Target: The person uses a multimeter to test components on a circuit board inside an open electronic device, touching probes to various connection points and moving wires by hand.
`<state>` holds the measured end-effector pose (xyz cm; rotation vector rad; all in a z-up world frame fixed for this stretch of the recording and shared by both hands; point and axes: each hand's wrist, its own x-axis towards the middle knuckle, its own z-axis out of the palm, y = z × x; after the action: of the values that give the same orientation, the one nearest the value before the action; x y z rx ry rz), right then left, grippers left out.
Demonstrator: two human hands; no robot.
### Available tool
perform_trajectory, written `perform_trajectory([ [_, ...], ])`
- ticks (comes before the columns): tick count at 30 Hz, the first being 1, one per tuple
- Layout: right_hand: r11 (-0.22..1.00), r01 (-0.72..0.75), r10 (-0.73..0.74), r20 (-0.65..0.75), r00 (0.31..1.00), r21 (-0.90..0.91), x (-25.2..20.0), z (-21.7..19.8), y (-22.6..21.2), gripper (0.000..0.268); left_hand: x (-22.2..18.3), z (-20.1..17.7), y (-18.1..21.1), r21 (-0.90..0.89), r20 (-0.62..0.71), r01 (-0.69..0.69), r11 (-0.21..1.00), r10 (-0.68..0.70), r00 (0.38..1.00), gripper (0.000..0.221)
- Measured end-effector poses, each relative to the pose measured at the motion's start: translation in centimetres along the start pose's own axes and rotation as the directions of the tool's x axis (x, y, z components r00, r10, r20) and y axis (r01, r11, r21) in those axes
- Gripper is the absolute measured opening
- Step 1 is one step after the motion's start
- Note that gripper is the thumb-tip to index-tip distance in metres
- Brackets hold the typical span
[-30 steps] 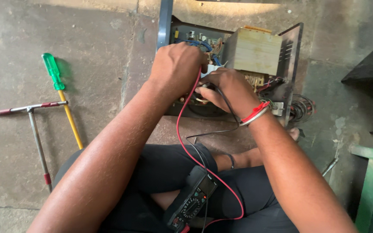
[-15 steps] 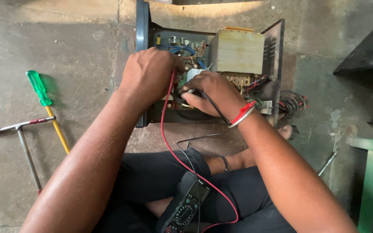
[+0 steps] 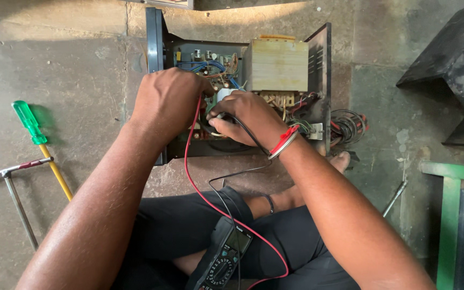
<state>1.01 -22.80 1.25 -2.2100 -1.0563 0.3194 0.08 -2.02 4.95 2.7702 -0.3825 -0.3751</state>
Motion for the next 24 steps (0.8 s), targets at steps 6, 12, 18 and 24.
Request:
perform_trajectory([
  [6, 1.000, 0.012, -0.012, -0.011, 1.000, -0.007, -0.1, -0.1, 0.2, 0.023, 0.1, 0.2, 0.5, 0.040, -0.016, -0.035, 0.999, 0.036, 0.999, 0.029],
  [12, 0.999, 0.004, -0.003, 0.011, 1.000, -0.038, -0.1, 0.1, 0.0, 0.023, 0.1, 0.0, 0.9, 0.069, 0.033, -0.021, 0.997, 0.019, 0.999, 0.030],
  [18, 0.998, 0.011, -0.011, 0.004, 1.000, -0.063, 0.0, 0.2, -0.5, 0.022, 0.0, 0.2, 0.4, -0.031, -0.001, 0.004, 0.999, -0.004, 1.000, 0.026],
  [24, 0.996, 0.032, -0.033, -0.005, 0.999, -0.080, 0.3, 0.3, -0.7, 0.020, -0.2, 0.6, -0.5, -0.114, -0.115, -0.062, 0.992, 0.049, 0.992, 0.025],
])
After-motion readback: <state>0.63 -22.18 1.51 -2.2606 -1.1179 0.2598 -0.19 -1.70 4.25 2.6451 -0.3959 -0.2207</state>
